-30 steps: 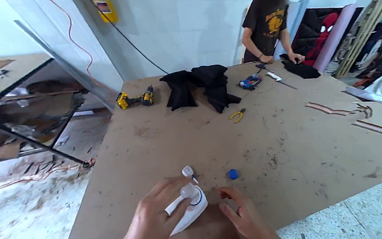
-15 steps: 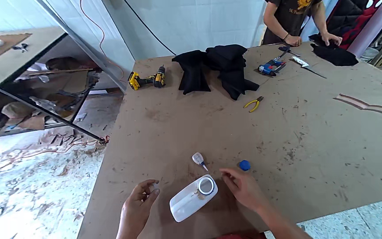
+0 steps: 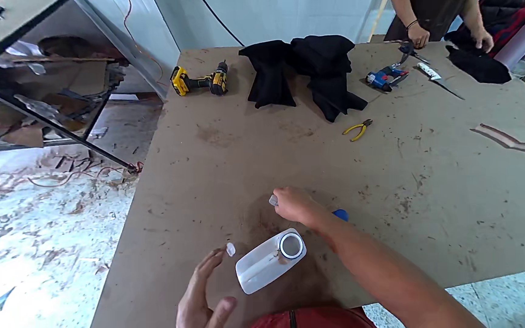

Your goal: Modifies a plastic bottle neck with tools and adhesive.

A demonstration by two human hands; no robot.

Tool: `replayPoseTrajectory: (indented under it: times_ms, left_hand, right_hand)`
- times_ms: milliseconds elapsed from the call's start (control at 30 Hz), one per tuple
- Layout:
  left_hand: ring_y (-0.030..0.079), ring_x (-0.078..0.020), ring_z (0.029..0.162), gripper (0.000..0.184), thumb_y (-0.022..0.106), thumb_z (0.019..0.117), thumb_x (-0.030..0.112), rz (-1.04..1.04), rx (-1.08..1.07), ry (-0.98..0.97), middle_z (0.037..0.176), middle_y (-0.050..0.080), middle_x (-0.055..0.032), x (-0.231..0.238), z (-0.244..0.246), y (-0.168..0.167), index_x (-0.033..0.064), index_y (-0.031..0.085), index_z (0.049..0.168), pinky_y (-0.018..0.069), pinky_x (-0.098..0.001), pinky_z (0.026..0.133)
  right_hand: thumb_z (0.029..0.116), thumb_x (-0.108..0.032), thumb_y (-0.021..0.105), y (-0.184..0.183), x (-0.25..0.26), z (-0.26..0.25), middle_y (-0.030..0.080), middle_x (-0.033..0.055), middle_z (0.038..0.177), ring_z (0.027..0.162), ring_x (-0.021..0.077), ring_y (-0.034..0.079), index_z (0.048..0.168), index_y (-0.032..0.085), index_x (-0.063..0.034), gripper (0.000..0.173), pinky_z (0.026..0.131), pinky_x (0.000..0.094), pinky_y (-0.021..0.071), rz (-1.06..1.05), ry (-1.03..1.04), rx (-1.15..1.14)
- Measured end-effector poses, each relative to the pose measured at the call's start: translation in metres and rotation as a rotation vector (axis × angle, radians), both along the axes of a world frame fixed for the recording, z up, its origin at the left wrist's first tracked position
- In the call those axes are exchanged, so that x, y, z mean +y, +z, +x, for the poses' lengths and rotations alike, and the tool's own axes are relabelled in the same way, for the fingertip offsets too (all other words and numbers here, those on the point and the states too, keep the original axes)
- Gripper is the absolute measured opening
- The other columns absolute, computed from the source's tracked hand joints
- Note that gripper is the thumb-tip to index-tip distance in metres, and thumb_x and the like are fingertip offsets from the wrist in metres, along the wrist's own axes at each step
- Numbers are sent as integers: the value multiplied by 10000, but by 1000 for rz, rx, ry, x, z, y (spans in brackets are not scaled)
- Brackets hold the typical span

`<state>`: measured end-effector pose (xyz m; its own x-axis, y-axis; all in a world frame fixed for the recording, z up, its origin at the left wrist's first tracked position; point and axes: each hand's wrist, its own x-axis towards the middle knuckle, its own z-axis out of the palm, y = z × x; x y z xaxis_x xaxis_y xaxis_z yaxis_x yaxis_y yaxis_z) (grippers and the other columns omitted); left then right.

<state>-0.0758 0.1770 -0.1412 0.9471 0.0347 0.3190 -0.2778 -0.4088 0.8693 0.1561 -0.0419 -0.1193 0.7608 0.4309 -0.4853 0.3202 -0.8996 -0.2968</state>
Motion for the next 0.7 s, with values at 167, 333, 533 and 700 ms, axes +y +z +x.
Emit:
replayPoseTrajectory:
  times_ms: [167, 333, 533, 700]
  left_hand:
    - [570, -305, 1344, 467, 628, 996, 493, -76, -140, -80, 1454, 585, -92, -47, 19, 23, 210, 615, 1367, 528, -488, 1098]
    - [635, -276, 1261, 235, 524, 1074, 370, -89, -262, -100, 1319, 673, -53, -66, 43, 29, 171, 636, 1131, 558, -447, 1061]
    - [663, -242, 1209, 285, 509, 1069, 428, 130, -244, -281, 1283, 692, -45, -62, 55, 62, 167, 623, 1076, 583, -414, 1002]
    - [659, -232, 1220, 283, 526, 1067, 408, 334, -199, -475, 1275, 693, -70, -64, 67, 90, 133, 594, 1061, 576, -398, 1009]
  right_hand:
    - [1012, -419, 642, 12, -47, -20, 667, 68, 1121, 1000, 210, 661, 1139, 724, -127, 329, 883, 457, 570, 489, -210, -50]
    - [1024, -422, 612, 40, -121, -81, 689, -40, 1074, 879, 109, 681, 1145, 724, -206, 272, 751, 319, 616, 901, -442, -161]
    - [993, -357, 688, 58, -177, -137, 718, 62, 1096, 951, 194, 711, 1277, 664, -139, 358, 819, 339, 628, 1199, -550, -260]
    - [966, -287, 736, 70, -187, -158, 706, 23, 1054, 907, 141, 704, 1253, 642, -138, 337, 790, 294, 631, 1313, -509, -351]
